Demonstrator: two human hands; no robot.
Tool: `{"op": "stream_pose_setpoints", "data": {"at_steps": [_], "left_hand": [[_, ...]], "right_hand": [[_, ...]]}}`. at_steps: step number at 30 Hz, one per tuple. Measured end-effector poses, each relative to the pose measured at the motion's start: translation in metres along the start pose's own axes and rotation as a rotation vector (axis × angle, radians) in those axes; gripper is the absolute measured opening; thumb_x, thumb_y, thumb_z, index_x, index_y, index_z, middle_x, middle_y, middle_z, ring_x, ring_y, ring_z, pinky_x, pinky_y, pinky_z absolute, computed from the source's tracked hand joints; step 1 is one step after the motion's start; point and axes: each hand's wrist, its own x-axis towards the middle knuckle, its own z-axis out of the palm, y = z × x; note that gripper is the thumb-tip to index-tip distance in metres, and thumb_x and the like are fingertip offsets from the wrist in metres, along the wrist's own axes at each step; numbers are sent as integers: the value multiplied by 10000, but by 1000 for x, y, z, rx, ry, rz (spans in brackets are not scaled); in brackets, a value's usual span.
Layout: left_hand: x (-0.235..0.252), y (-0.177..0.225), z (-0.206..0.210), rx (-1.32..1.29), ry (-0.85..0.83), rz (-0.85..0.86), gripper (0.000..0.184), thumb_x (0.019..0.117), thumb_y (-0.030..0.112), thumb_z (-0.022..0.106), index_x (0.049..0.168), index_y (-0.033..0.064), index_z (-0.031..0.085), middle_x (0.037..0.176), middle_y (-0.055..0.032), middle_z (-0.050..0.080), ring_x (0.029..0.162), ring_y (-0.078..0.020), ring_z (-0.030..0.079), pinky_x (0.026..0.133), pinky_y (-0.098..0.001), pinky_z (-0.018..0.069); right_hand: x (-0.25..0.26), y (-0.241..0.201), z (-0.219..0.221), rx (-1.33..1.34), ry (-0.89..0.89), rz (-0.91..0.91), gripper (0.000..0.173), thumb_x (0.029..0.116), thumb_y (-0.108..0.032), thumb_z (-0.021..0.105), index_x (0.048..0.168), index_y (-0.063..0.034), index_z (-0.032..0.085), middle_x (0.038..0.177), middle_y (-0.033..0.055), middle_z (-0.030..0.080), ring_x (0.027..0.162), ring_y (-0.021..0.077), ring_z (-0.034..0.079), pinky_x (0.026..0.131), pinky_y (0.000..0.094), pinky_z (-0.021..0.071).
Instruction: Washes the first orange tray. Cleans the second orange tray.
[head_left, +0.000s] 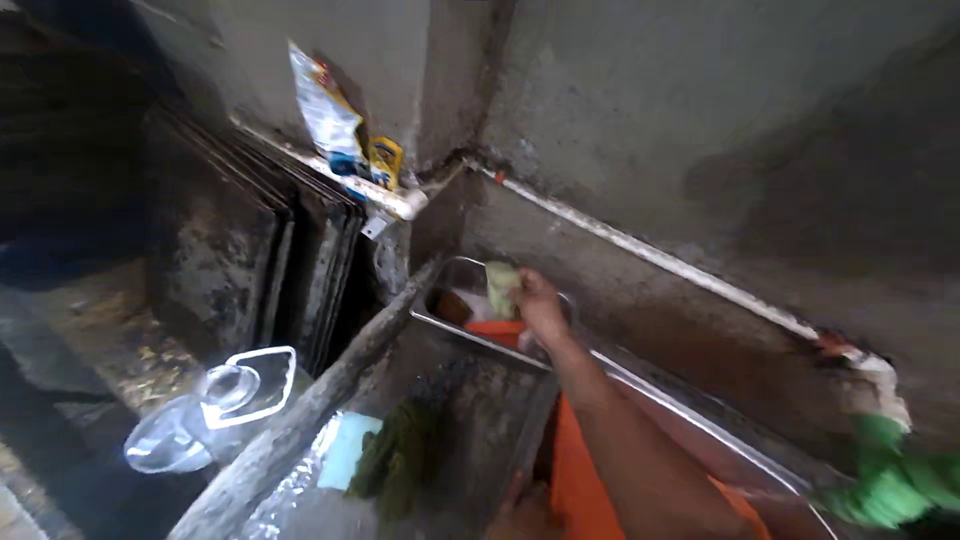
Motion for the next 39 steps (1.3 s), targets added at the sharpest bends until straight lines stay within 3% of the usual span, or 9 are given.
{"op": "stream_pose_setpoints", "data": {"at_steps": [3,6,12,17,20,23,27,34,39], "left_hand": [[-1,-4,2,58,-71,-30,912,865,732,611,1533,124,485,1599,-152,432,1553,-309,265,1270,-599,37],[4,0,-6,105,-175,-92,987,847,805,556,1576,154,417,1631,-118,389,1569,-283,220,1270,-594,11],[6,6,-6,196,-175,-142,1198,724,914,560,1613,143,337,1662,-109,331,1578,-258,192,1266,-583,-25],[8,17,4,215,-58,-216,1265,626,877,695,1589,116,388,1630,-127,388,1561,-258,250,1279,-544,23],[7,15,11,233,50,-198,1232,607,861,716,1574,152,430,1586,-99,464,1534,-260,321,1270,-578,61],[6,9,15,282,127,-142,1230,590,879,695,1567,173,448,1545,-86,519,1500,-270,389,1257,-615,113],[8,12,15,319,120,-148,1218,600,868,692,1571,176,441,1542,-98,520,1494,-275,398,1252,-620,103],[6,4,22,332,246,-82,1204,567,882,664,1476,99,564,1478,-130,581,1424,-313,496,1212,-666,197],[5,3,23,339,255,-64,1199,555,875,668,1455,88,584,1456,-142,597,1400,-333,520,1190,-697,211]], "right_hand": [[-80,8,-58,233,37,-96,279,921,37,623,1193,-24,606,1011,64,683,863,96,663,773,295,580],[-204,65,-136,-139,-42,181,322,946,-39,659,1265,-63,625,1073,130,694,873,218,681,758,424,586],[-410,229,-248,-792,63,861,489,960,-156,659,1407,17,556,1413,313,542,1265,488,570,1041,629,471],[-322,162,-118,-599,-85,599,479,1033,-278,578,1441,-30,550,1459,205,552,1335,336,557,1113,478,459],[-290,121,-66,-332,-269,432,465,973,-82,626,1433,-108,563,1458,170,544,1295,295,582,1084,434,486],[-342,159,-119,-293,-207,403,437,924,-72,686,1358,-108,654,1405,163,599,1278,281,593,1100,425,477],[-382,256,-238,-705,123,806,519,967,-139,658,1464,-51,537,1475,278,501,1283,435,576,1057,546,492],[-288,179,-112,-541,-174,496,483,1006,-58,547,1486,-65,504,1508,211,495,1328,352,560,1094,457,480],[-407,196,-200,-509,-106,552,504,905,-8,662,1401,-84,625,1393,202,610,1242,365,618,1044,517,510]]}}
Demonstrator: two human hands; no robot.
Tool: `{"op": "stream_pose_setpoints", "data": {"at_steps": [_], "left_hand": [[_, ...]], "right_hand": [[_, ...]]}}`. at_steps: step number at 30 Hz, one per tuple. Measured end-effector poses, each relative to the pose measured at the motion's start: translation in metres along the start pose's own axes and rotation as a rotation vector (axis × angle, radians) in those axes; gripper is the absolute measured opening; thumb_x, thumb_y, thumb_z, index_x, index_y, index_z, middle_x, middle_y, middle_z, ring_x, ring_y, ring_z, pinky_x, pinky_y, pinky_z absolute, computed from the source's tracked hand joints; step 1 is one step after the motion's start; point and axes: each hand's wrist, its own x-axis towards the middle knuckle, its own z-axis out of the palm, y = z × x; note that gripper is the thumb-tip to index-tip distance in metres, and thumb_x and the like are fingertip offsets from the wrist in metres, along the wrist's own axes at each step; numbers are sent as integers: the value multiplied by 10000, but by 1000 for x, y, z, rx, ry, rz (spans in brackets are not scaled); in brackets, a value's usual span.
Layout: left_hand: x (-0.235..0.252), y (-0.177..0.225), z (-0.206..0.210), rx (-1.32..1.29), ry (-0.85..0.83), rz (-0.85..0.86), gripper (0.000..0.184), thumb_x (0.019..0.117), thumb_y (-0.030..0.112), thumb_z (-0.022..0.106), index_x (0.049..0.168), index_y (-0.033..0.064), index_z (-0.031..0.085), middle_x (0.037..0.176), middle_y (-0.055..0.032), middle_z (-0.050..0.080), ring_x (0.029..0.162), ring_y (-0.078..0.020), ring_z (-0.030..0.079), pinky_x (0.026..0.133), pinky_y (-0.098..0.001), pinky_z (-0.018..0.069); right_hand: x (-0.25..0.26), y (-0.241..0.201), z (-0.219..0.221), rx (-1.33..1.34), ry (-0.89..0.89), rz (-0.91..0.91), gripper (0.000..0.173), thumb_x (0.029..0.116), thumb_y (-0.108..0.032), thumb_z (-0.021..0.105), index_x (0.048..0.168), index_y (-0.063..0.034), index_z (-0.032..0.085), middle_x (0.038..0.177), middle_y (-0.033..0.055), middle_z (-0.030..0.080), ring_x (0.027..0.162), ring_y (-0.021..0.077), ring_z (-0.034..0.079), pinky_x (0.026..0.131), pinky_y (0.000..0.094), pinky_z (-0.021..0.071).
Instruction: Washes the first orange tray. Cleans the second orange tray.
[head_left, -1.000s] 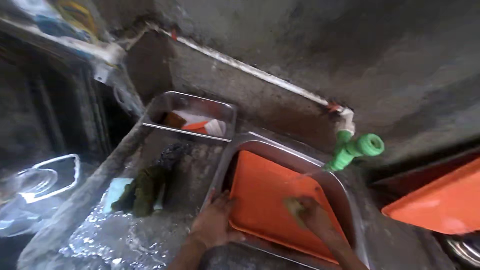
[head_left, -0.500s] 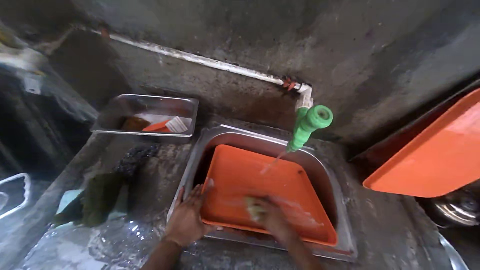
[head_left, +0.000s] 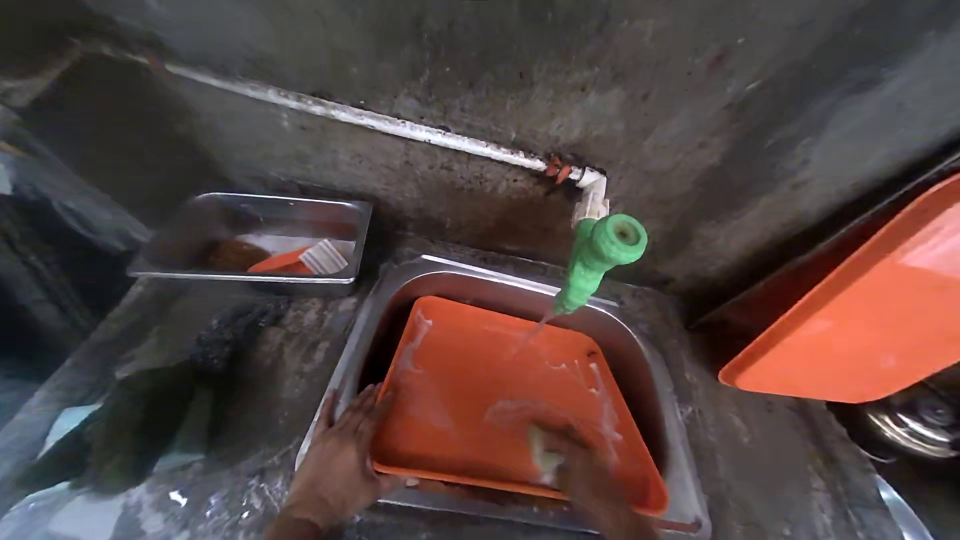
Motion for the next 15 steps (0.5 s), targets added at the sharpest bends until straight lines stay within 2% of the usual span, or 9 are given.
{"op": "stream_pose_setpoints", "data": {"at_steps": [2,4,6,8,10,11,13,15], "left_hand": [[0,-1,3,19,27,18,1201,576,901,614,1458,86,580,1438,-140,613,1385,-338,536,1174,-712,227],[-2,-2,5,27,46,33,1195,589,912,584,1445,79,591,1420,-142,626,1368,-347,551,1160,-722,243],[-4,-2,3,15,34,36,1189,613,917,577,1451,74,584,1432,-141,617,1375,-351,543,1165,-723,232],[-5,2,-6,-14,-24,29,1183,635,895,627,1469,59,558,1467,-151,586,1399,-358,516,1179,-717,211],[-2,4,-15,-63,-89,12,1159,631,785,759,1488,40,526,1504,-169,545,1433,-372,471,1201,-708,163],[-1,2,-15,-62,-92,9,1159,624,777,772,1491,49,525,1506,-165,545,1438,-365,467,1205,-705,157],[-6,3,-12,-47,-78,2,1169,612,822,730,1492,77,535,1491,-146,564,1432,-350,478,1200,-706,169],[-6,4,-10,-55,-64,-4,1170,608,842,713,1489,91,543,1486,-137,572,1428,-347,484,1193,-717,170]], "right_hand": [[16,46,-24,-211,42,274,507,962,-72,631,1461,-50,545,1453,254,539,1242,426,610,1014,556,519],[61,61,-37,-367,26,450,524,1017,-98,555,1518,-6,432,1510,276,460,1278,445,578,1004,554,522],[118,66,-36,-353,131,496,437,1078,-180,451,1478,-7,484,1471,272,502,1257,425,598,995,536,527],[173,67,-33,-239,242,530,417,1069,-204,471,1432,-6,530,1435,284,528,1254,438,592,996,558,518],[216,61,-28,-133,332,508,423,1054,-215,521,1413,6,554,1445,287,527,1313,447,545,1041,582,480],[227,50,-26,-89,338,452,447,1043,-216,545,1416,30,542,1457,297,513,1350,450,509,1081,584,447],[229,25,-13,-77,269,287,515,1013,-237,604,1425,60,521,1450,308,513,1355,454,499,1118,568,419],[205,-1,-5,-59,140,174,538,1021,-237,599,1466,40,479,1474,287,494,1347,419,519,1122,524,430]]}}
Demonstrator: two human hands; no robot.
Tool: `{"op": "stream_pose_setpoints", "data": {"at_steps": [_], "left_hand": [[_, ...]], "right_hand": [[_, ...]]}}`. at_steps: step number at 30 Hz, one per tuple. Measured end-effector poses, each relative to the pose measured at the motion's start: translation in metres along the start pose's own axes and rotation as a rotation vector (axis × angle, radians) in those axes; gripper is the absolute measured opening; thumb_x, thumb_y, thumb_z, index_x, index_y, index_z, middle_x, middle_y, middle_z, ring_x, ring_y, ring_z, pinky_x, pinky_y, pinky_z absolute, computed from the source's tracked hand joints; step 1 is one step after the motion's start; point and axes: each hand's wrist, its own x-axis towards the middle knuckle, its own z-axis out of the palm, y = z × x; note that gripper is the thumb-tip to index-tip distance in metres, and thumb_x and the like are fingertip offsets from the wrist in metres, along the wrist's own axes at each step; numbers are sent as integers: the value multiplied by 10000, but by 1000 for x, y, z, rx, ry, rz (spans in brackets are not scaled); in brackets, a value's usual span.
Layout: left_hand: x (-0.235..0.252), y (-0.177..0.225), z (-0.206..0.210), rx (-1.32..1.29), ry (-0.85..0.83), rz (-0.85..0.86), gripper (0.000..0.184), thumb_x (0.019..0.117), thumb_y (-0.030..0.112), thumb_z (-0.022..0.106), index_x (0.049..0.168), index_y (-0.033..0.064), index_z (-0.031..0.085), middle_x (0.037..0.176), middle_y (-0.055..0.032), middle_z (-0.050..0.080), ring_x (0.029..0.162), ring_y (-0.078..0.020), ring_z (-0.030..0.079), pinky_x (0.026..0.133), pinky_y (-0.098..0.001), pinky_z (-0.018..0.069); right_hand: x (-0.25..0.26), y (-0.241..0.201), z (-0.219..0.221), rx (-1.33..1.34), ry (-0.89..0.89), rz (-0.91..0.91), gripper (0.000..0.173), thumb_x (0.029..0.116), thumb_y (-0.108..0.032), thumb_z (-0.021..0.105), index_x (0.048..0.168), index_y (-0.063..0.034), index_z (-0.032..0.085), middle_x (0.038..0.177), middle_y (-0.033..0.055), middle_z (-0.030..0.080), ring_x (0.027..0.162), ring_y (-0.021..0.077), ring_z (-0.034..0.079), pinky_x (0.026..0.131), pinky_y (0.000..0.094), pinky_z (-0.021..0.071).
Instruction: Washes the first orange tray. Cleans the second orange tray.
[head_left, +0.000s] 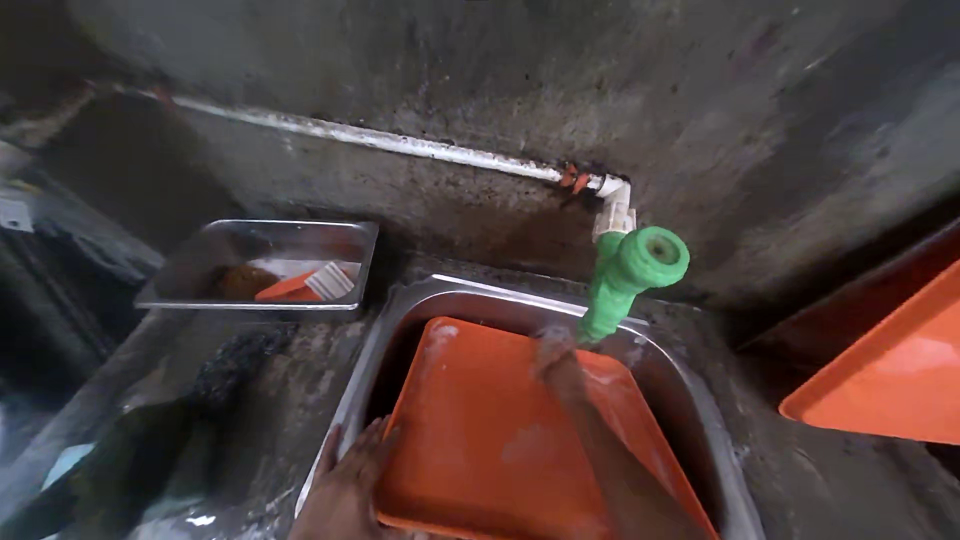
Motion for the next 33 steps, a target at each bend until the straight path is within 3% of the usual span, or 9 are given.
{"op": "stream_pose_setpoints", "data": {"at_steps": [3,7,12,16,19,23,26,29,33], "left_hand": [[2,-1,-1,7,-6,-16,1169,616,853,706,1493,97,539,1507,-123,554,1436,-332,476,1202,-710,160],[2,0,3,29,-2,-15,1181,615,874,674,1491,93,542,1515,-119,546,1438,-322,476,1199,-708,166],[5,0,3,28,2,-26,1186,613,839,690,1508,81,517,1514,-119,547,1433,-315,484,1191,-715,180],[6,7,-6,-20,-65,-93,1300,595,730,820,1554,-32,383,1570,-162,469,1468,-326,433,1228,-677,113],[7,10,-10,-37,-113,-119,1345,589,691,853,1577,-46,314,1606,-173,412,1492,-327,394,1238,-662,92],[5,8,-10,-63,-86,-70,1258,628,721,824,1568,9,384,1586,-142,454,1488,-321,403,1228,-690,93],[5,3,-2,4,-51,-14,1169,678,814,701,1539,60,465,1581,-119,468,1483,-314,413,1205,-716,128],[3,2,3,53,-35,-9,1126,698,828,658,1532,91,489,1584,-75,473,1484,-296,414,1197,-723,139],[6,3,4,80,-47,-14,1105,706,860,628,1542,151,487,1597,-26,459,1498,-288,391,1197,-722,139]], "right_hand": [[-45,30,-8,-40,2,-70,476,1026,-225,583,1454,-25,532,1445,254,544,1291,397,580,1094,515,466],[-39,102,-19,-118,151,155,491,997,-198,625,1453,-39,541,1469,281,507,1291,449,564,1058,564,483],[-127,-4,0,9,-84,-218,452,989,-91,589,1439,-49,572,1459,250,533,1310,382,565,1100,473,466],[-162,-96,29,264,-318,-625,377,968,-102,633,1344,-65,643,1408,213,571,1253,315,604,1062,425,509],[-126,-151,42,240,-344,-652,461,976,-88,619,1424,-6,544,1462,239,516,1294,330,575,1083,428,487],[-14,-179,62,164,-82,-481,417,993,-110,623,1393,-3,576,1439,241,542,1290,384,576,1087,496,480],[32,-166,63,4,58,-551,398,978,-76,649,1371,-27,606,1410,249,560,1236,424,602,1028,558,508],[44,-105,53,-114,173,-631,363,929,-62,697,1291,-52,681,1310,238,623,1223,425,598,1032,562,497],[34,15,19,-260,115,-291,407,985,-153,616,1383,-67,624,1437,234,556,1332,426,532,1109,579,431]]}}
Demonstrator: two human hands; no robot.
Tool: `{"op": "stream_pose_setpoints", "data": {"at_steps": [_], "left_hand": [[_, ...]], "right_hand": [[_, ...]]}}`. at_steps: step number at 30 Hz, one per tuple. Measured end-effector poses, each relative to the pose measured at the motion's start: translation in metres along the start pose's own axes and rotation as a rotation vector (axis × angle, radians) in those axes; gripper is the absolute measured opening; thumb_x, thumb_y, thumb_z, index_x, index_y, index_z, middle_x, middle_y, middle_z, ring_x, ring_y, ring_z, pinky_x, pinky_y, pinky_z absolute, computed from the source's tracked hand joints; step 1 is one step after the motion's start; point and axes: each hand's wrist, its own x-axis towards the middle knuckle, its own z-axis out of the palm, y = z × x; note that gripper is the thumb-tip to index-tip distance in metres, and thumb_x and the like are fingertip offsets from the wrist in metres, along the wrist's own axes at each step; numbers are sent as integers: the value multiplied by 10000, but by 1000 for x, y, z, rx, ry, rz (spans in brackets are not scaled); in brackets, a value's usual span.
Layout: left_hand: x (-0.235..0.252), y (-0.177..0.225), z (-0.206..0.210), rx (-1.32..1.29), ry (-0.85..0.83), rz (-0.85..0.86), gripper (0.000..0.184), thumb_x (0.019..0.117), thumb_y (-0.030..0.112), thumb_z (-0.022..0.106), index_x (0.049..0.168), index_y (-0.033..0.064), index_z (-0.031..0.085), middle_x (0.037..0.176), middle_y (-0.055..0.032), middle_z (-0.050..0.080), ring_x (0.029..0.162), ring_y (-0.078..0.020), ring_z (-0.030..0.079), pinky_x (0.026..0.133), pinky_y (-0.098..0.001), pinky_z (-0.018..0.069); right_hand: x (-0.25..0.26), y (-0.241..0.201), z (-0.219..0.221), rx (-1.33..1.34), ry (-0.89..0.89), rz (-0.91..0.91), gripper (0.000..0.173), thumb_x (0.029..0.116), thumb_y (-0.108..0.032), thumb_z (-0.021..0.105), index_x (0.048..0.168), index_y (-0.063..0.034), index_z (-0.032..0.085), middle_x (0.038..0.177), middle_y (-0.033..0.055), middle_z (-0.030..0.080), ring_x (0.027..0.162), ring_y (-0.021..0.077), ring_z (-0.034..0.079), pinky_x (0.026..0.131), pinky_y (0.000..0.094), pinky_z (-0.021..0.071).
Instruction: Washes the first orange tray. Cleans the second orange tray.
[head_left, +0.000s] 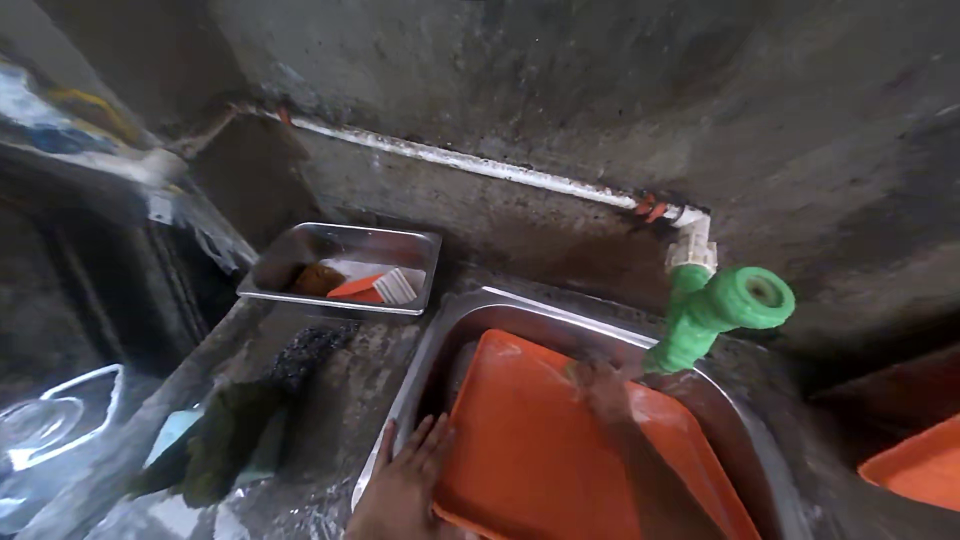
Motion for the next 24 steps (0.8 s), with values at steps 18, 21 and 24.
{"op": "stream_pose_setpoints", "data": {"at_steps": [18,21,24], "left_hand": [[7,2,-6,3,-205,-66,1180,722,853,625,1622,152,324,1673,-21,323,1562,-248,250,1228,-671,7],[10,2,-9,35,-228,-74,1188,723,879,597,1628,165,309,1678,-17,311,1566,-242,237,1233,-663,5],[10,1,-7,53,-189,-65,1195,708,895,592,1613,155,348,1659,-26,352,1557,-246,263,1236,-659,17]], "right_hand": [[-106,-80,-27,194,-80,-91,374,1031,-154,541,1384,-70,631,1413,195,599,1321,351,570,1109,468,465],[-103,25,-48,-102,-190,141,432,1039,-126,509,1467,-101,565,1501,195,529,1425,408,445,1167,582,354],[-149,95,-65,-183,-239,109,418,1003,-120,567,1418,-131,619,1446,188,579,1394,424,472,1148,606,364]]}}
